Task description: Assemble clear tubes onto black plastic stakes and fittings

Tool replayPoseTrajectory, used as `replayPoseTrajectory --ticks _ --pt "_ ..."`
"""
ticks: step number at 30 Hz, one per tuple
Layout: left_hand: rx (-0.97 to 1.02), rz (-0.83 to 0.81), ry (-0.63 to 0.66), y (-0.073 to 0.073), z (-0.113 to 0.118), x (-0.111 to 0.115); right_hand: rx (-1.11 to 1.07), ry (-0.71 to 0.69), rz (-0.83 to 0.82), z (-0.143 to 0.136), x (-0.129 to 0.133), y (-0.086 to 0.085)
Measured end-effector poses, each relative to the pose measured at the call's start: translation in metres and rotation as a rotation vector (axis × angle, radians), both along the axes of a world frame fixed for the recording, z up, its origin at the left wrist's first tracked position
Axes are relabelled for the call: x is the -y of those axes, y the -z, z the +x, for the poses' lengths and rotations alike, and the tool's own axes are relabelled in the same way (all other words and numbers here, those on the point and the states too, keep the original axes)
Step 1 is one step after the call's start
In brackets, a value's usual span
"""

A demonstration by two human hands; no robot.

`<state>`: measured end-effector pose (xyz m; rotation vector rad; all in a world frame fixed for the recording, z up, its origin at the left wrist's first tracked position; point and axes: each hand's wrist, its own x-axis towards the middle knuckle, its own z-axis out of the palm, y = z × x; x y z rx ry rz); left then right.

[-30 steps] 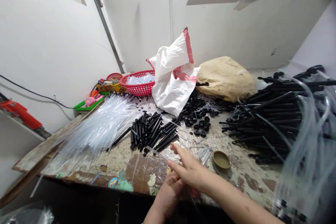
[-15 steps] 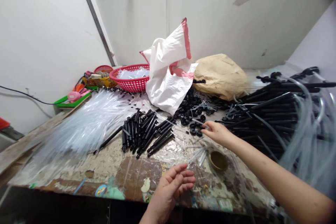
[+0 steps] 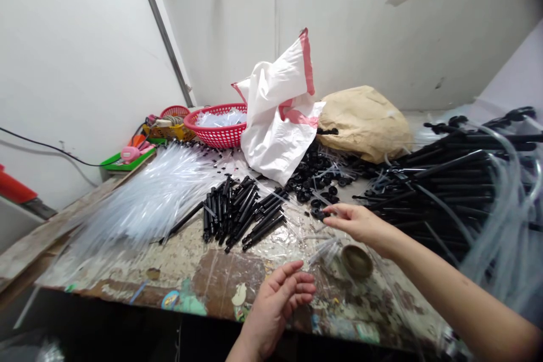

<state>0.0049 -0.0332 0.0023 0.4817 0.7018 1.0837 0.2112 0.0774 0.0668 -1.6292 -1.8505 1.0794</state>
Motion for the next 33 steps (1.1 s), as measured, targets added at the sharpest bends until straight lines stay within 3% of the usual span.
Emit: replayPoseTrajectory --ticks 2,5,8,10,14,17,20,24,28,33 --pt "0.014 0.023 0.008 -0.001 0.000 0.000 -0.140 -0.095 -0.064 -0.013 0.027 -0.004" --pt "0.008 0.081 0.030 -0.004 0.001 0.001 -0.212 -0.200 -0.075 -0.040 0.061 0.007" --pt "-0.061 0.111 -0.012 -0.003 0.003 0.003 -0.203 -0.231 -0.027 -0.060 0.080 0.022" --pt "-0.105 0.114 -0.074 0.001 0.004 0.005 -0.178 -0.209 -0.010 -0.062 0.087 0.023" --pt "-0.310 0.119 -0.183 0.008 0.006 0.009 -0.112 -0.078 0.020 -0.035 0.098 0.006" --pt "-0.494 0.245 -0.248 0.006 0.009 0.011 -0.048 0.032 0.027 0.000 0.107 -0.002" --pt "-0.602 0.368 -0.281 0.003 0.012 0.011 0.038 0.077 0.052 0.032 0.115 0.002" --pt "-0.647 0.381 -0.290 0.006 0.016 0.011 0.147 0.132 0.071 0.057 0.121 0.016" --pt "-0.585 0.303 -0.280 0.013 0.021 0.011 0.225 0.168 0.160 0.068 0.115 0.024" --pt "-0.547 0.268 -0.193 0.012 0.020 0.011 0.320 0.100 0.259 0.071 0.101 0.028"
